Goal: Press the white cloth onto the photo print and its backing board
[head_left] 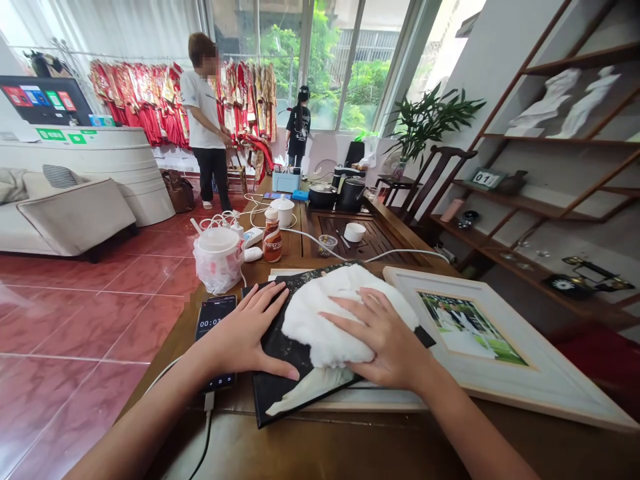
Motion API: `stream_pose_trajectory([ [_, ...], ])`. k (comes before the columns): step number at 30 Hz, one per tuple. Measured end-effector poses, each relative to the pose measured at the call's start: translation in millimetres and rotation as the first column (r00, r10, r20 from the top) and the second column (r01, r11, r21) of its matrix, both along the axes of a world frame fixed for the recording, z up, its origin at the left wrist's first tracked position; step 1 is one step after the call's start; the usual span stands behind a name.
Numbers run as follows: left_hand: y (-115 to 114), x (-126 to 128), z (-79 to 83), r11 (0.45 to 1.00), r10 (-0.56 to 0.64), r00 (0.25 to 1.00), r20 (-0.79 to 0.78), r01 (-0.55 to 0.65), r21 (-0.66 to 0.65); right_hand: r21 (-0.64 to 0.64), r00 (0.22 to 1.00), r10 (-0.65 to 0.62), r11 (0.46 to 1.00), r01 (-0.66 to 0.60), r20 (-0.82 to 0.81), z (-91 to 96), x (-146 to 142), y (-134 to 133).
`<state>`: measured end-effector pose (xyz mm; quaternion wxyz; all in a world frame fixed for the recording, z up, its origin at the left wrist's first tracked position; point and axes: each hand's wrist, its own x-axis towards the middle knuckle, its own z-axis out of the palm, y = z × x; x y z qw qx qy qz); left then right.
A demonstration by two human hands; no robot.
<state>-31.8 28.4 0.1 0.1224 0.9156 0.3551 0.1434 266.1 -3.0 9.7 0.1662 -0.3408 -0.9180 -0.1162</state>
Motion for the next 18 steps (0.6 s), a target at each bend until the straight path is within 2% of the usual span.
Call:
stream_pose_trajectory([
  [4, -0.3, 1.1, 1.0, 1.0, -0.003, 1.0, -0.026, 0.003, 0.006, -0.044, 0.997, 0.061, 0.997, -0.06, 0.035, 1.3, -3.3, -2.3],
  [10, -0.3, -0.6, 0.0, 1.0, 0.023, 0.998, -0.061, -0.024, -0.015, 0.019, 0.997, -0.072, 0.997, 0.073, -0.033, 2.9, 19.4, 6.9],
  [12, -0.1, -1.3, -0.9, 1.0, 0.019, 0.999, -0.048, -0.02, -0.014, 0.033, 0.995, -0.081, 0.996, 0.082, -0.055, 2.7, 20.6, 7.1],
  [18, -0.2, -0.2, 0.0, 1.0, 0.0, 1.0, -0.02, 0.0, -0.005, 0.022, 0.998, 0.046, 0.999, -0.045, -0.044, 0.4, -3.7, -5.1],
])
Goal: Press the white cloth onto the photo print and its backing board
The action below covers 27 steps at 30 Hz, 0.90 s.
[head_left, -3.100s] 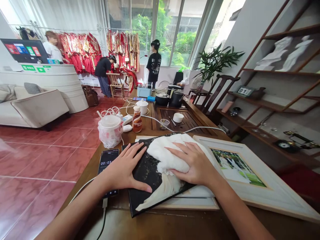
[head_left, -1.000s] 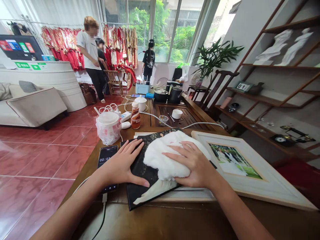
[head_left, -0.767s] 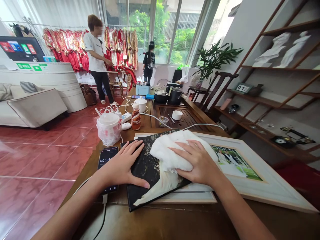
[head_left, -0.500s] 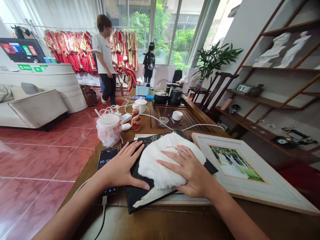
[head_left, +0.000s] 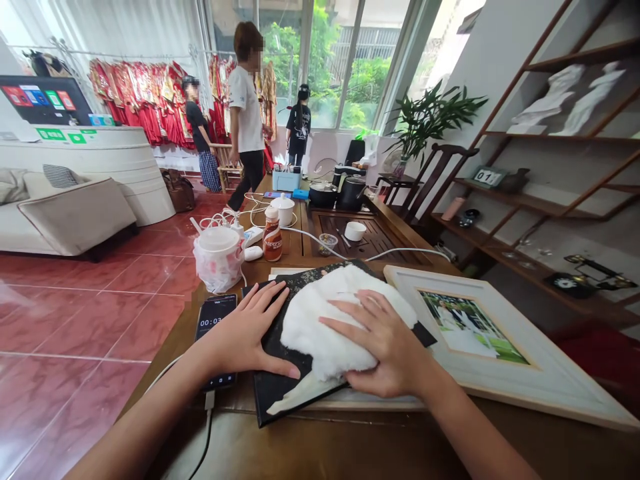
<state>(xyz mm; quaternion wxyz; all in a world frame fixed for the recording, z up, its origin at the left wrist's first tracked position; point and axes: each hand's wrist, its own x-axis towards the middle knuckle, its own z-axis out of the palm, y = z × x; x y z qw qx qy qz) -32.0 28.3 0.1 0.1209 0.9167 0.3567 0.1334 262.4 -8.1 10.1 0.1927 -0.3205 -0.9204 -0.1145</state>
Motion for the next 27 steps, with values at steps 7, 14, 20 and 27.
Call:
stream_pose_trajectory([
  [7, -1.5, 1.3, 3.4, 1.0, 0.008, 1.0, -0.028, -0.009, -0.021, 0.0, 0.999, -0.041, 0.999, 0.041, 0.028, 1.9, 7.4, 5.9],
  [14, -2.7, 2.6, 4.0, 1.0, 0.013, 0.999, -0.04, -0.013, -0.001, 0.054, 0.993, -0.116, 0.992, 0.116, 0.003, 3.5, 19.8, 11.9],
  [20, -15.5, 15.5, 6.4, 0.996, -0.016, 0.999, -0.045, 0.02, 0.083, 0.05, 0.999, -0.037, 0.998, 0.035, 0.024, 2.9, 7.9, 4.5],
  [27, -20.6, 22.1, 5.4, 0.998, -0.017, 0.998, -0.054, 0.02, 0.061, 0.033, 0.995, -0.102, 0.994, 0.102, 0.01, 3.2, 23.5, 11.3],
])
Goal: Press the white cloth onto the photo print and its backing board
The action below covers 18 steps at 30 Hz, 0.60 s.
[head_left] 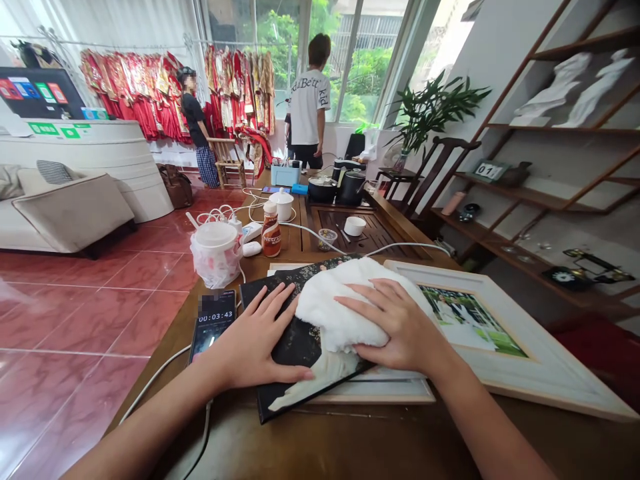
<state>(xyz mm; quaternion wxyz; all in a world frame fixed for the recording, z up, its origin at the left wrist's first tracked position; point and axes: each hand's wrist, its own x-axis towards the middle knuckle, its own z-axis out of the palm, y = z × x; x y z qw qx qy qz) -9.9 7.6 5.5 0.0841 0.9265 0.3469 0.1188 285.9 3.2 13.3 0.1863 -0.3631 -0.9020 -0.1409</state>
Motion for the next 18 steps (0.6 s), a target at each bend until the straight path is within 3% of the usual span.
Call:
stream_pose_trajectory([
  [4, 3.7, -2.6, -0.8, 1.0, -0.015, 1.0, -0.007, 0.015, 0.0, 0.015, 0.999, -0.024, 1.0, 0.024, -0.034, -1.6, 6.8, 3.7],
  [12, 6.4, -3.2, -0.4, 0.999, -0.052, 0.999, 0.009, 0.052, 0.011, -0.075, 0.984, 0.161, 0.983, -0.167, -0.079, 2.7, -16.1, -9.3],
  [18, 8.6, -2.9, -1.8, 0.999, -0.052, 0.999, -0.011, 0.052, -0.007, -0.003, 0.994, 0.09, 0.996, -0.09, -0.058, 1.0, 6.1, 1.4],
])
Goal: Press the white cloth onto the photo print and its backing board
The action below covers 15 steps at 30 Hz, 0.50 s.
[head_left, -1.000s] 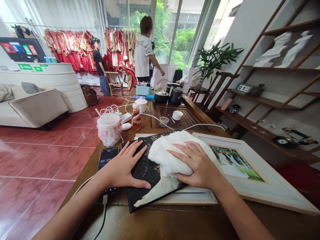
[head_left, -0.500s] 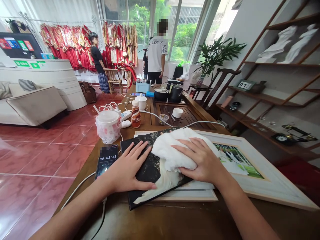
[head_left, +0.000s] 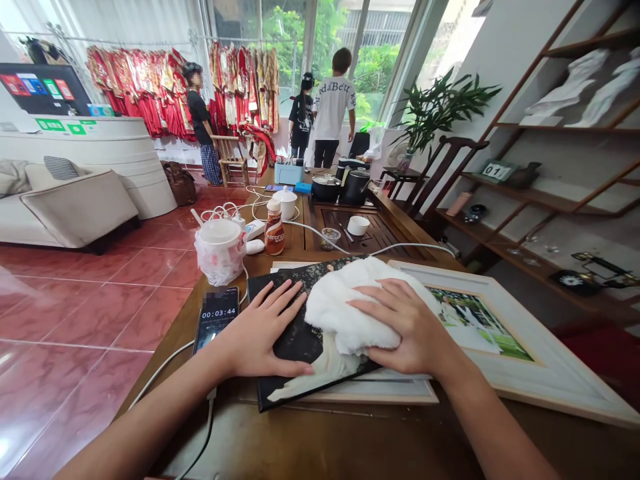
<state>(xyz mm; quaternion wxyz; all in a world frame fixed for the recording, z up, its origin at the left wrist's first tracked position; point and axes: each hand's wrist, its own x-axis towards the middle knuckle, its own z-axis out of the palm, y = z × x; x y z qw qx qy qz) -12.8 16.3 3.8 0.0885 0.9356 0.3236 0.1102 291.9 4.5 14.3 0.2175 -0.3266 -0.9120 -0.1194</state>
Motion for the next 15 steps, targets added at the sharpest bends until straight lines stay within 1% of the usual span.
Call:
stream_pose_trajectory([
  [2, 0.1, 0.1, -0.1, 1.0, -0.002, 1.0, 0.013, 0.002, -0.001, 0.022, 0.999, -0.032, 0.999, 0.032, -0.002, -0.2, 5.5, 2.2],
  [4, 0.0, 0.2, 0.0, 1.0, -0.007, 0.999, 0.033, 0.007, 0.006, 0.026, 1.0, -0.027, 0.999, 0.027, -0.003, 0.0, 3.7, 1.1],
  [9, -0.2, 0.2, 0.0, 1.0, -0.016, 0.999, 0.051, 0.015, 0.016, -0.033, 0.997, 0.076, 0.997, -0.076, -0.01, 0.7, -19.6, -9.7],
  [11, 0.0, 0.3, -0.3, 1.0, -0.018, 0.998, 0.052, 0.017, 0.017, -0.054, 0.995, 0.095, 0.994, -0.095, -0.014, 0.7, -23.6, -11.3],
  [13, 0.2, 0.3, -0.7, 1.0, -0.012, 0.999, 0.038, 0.012, 0.013, -0.053, 0.996, 0.089, 0.995, -0.09, -0.009, 0.6, -20.2, -9.2],
  [15, 0.4, 0.3, -1.2, 1.0, -0.003, 1.0, 0.024, 0.002, 0.01, -0.024, 0.999, 0.053, 0.998, -0.053, -0.002, 0.2, -11.5, -4.6],
])
